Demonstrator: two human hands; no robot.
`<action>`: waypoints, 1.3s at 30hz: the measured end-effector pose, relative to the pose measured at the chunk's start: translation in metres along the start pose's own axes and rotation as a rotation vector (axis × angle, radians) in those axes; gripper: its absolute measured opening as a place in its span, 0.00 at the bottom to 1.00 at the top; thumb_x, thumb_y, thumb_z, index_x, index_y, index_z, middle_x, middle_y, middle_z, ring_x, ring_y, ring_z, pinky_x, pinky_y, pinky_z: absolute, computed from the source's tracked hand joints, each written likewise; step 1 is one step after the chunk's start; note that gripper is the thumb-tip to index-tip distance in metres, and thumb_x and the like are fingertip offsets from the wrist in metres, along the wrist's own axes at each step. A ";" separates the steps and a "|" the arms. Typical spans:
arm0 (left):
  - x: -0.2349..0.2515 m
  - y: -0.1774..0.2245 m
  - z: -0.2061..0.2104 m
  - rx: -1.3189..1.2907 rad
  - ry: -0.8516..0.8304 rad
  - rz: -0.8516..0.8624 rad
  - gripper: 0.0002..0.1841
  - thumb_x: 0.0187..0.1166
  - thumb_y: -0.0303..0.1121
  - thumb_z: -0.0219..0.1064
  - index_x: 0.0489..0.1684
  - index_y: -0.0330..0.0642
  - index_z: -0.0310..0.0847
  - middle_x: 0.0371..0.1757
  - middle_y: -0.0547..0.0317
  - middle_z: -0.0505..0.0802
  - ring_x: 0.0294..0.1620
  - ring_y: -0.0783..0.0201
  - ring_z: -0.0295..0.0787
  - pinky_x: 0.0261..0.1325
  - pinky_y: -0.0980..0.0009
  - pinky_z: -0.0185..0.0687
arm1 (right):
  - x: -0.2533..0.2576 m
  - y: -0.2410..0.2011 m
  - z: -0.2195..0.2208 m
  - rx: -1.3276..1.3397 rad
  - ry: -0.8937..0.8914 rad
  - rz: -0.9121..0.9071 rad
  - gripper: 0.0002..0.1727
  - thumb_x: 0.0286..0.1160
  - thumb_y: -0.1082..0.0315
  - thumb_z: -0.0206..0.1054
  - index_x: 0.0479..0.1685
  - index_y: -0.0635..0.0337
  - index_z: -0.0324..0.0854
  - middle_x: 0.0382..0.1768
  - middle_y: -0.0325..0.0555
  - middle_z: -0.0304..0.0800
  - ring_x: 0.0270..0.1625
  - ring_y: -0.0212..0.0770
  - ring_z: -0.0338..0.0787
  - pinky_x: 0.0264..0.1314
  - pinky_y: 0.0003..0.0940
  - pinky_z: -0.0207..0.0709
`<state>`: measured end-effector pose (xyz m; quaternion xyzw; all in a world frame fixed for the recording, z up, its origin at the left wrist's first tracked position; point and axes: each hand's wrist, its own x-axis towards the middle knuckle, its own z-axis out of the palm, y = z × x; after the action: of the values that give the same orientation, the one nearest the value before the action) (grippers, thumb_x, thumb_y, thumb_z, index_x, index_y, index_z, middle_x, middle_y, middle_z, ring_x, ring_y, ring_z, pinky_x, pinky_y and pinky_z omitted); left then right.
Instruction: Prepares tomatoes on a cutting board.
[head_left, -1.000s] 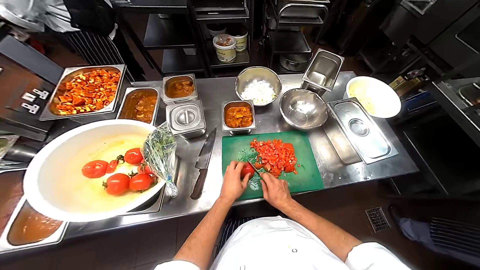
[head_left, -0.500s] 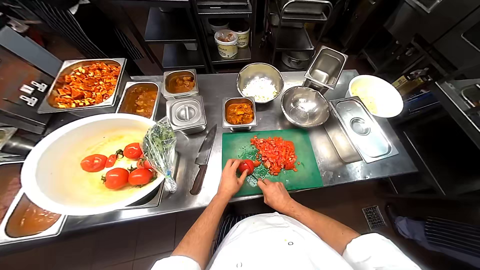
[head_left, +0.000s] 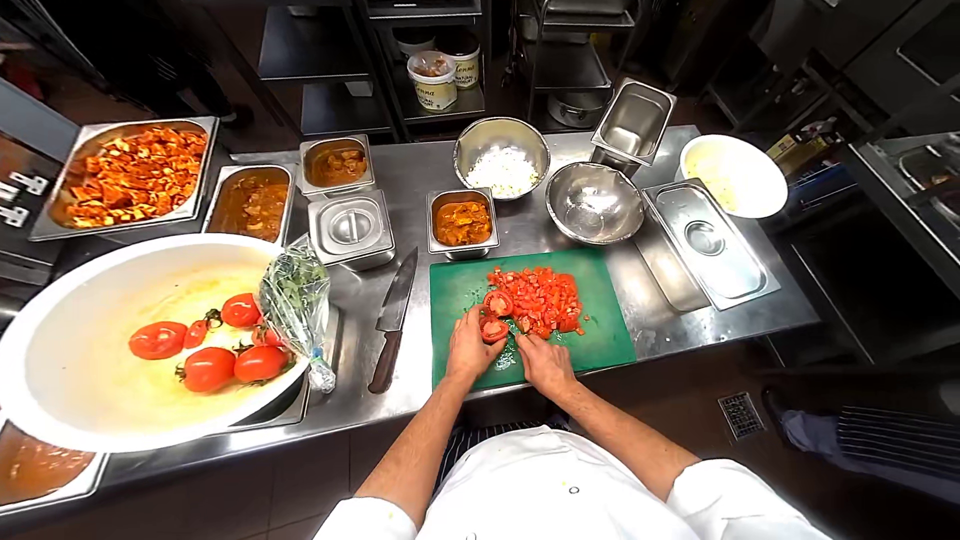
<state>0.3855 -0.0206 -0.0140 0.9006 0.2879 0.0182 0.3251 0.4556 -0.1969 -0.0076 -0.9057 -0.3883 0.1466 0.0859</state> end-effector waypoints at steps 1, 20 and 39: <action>0.001 0.001 0.001 -0.028 0.014 -0.026 0.45 0.59 0.49 0.86 0.80 0.43 0.71 0.65 0.50 0.90 0.69 0.48 0.85 0.75 0.48 0.79 | 0.003 -0.002 -0.001 -0.014 -0.016 -0.003 0.18 0.88 0.57 0.54 0.68 0.42 0.83 0.51 0.48 0.91 0.40 0.54 0.93 0.36 0.54 0.85; 0.010 -0.014 -0.034 0.110 -0.178 -0.105 0.45 0.49 0.34 0.87 0.75 0.38 0.69 0.69 0.39 0.83 0.68 0.39 0.83 0.69 0.41 0.81 | -0.029 0.008 -0.002 0.111 0.256 -0.105 0.17 0.83 0.58 0.58 0.61 0.47 0.88 0.43 0.41 0.94 0.34 0.45 0.94 0.31 0.47 0.87; 0.005 0.023 -0.019 0.058 -0.195 -0.187 0.52 0.48 0.43 0.90 0.79 0.40 0.66 0.71 0.38 0.81 0.67 0.39 0.84 0.68 0.42 0.83 | 0.024 -0.014 -0.003 -0.046 0.016 -0.099 0.22 0.80 0.64 0.61 0.72 0.42 0.83 0.49 0.48 0.91 0.36 0.53 0.93 0.34 0.54 0.85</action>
<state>0.3970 -0.0218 0.0137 0.8764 0.3379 -0.1082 0.3257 0.4631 -0.1698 -0.0057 -0.8882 -0.4354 0.1260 0.0754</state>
